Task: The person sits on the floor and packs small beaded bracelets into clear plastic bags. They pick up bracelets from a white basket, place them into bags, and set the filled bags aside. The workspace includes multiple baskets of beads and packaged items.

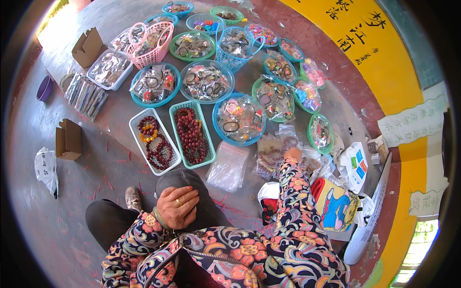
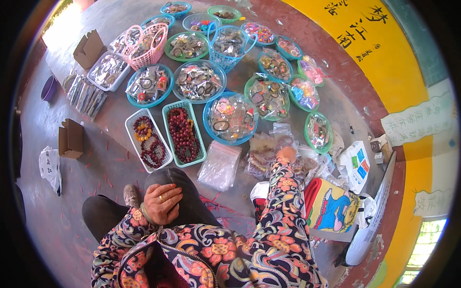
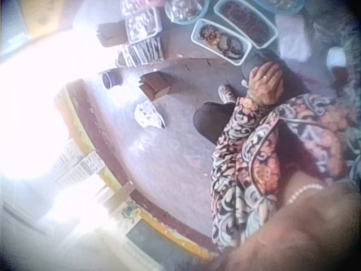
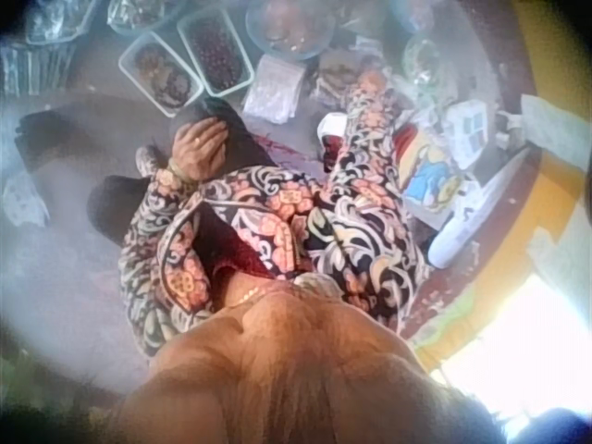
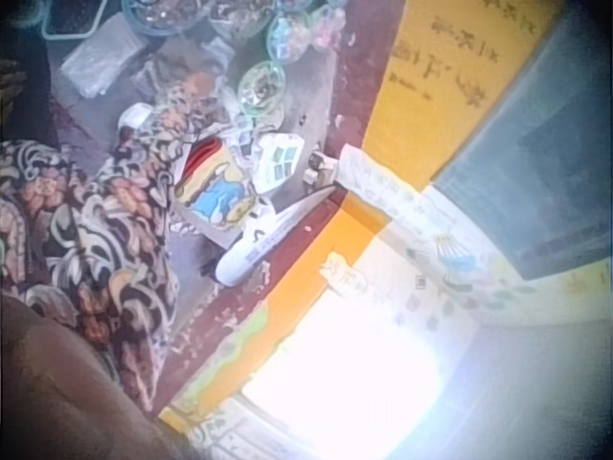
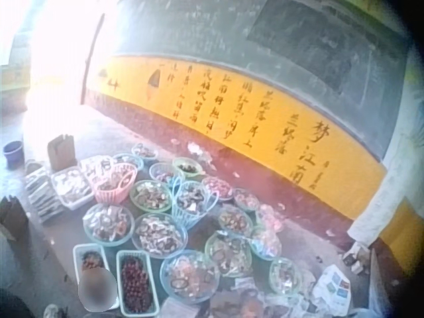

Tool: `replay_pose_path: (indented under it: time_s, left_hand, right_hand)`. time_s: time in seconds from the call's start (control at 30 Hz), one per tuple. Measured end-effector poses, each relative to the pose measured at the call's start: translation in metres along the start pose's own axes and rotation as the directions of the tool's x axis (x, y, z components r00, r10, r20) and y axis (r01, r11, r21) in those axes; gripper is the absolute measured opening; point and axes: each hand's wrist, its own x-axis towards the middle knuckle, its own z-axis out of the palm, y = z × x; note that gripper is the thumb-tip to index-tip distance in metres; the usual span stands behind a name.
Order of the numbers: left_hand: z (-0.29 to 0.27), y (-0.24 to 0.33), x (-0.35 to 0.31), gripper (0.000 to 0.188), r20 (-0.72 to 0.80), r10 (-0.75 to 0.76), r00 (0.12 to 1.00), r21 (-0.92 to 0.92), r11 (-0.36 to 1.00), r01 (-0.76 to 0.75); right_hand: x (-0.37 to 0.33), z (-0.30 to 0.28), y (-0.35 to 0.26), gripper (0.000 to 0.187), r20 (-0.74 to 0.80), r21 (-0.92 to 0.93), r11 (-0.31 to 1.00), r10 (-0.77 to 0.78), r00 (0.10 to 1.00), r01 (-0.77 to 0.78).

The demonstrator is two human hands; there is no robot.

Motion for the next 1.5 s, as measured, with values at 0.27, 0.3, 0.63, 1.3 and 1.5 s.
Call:
replay_pose_path:
  time_s: [0.27, 0.3, 0.63, 1.3, 1.5]
  left_hand:
    - [-0.001, 0.001, 0.002, 0.027, -0.02, 0.035, 0.999, -0.014, 0.999, -0.035]
    - [-0.001, 0.001, 0.001, 0.027, -0.031, 0.035, 0.999, -0.012, 0.999, -0.035]
    - [-0.002, 0.005, -0.002, 0.028, -0.089, 0.093, 0.992, -0.011, 0.995, -0.095]
    - [-0.01, 0.0, -0.025, 0.025, -0.146, 0.053, 0.988, -0.027, 0.998, -0.057]
    - [-0.011, -0.002, -0.03, 0.024, -0.175, 0.049, 0.983, -0.04, 0.998, -0.057]
  right_hand:
    - [0.042, 0.04, 0.067, 0.026, -0.408, 0.678, 0.706, 0.129, 0.904, 0.205]
    - [0.043, 0.044, 0.071, 0.028, -0.457, 0.708, 0.635, 0.076, 0.886, 0.31]
    - [-0.026, 0.012, 0.057, 0.011, -0.578, 0.307, 0.711, -0.389, 0.717, 0.633]
    - [-0.108, 0.026, 0.002, 0.054, 0.649, 0.563, -0.349, -0.374, 0.662, -0.749]
    - [-0.083, 0.037, -0.024, 0.053, 0.647, 0.355, -0.521, -0.463, 0.606, -0.776]
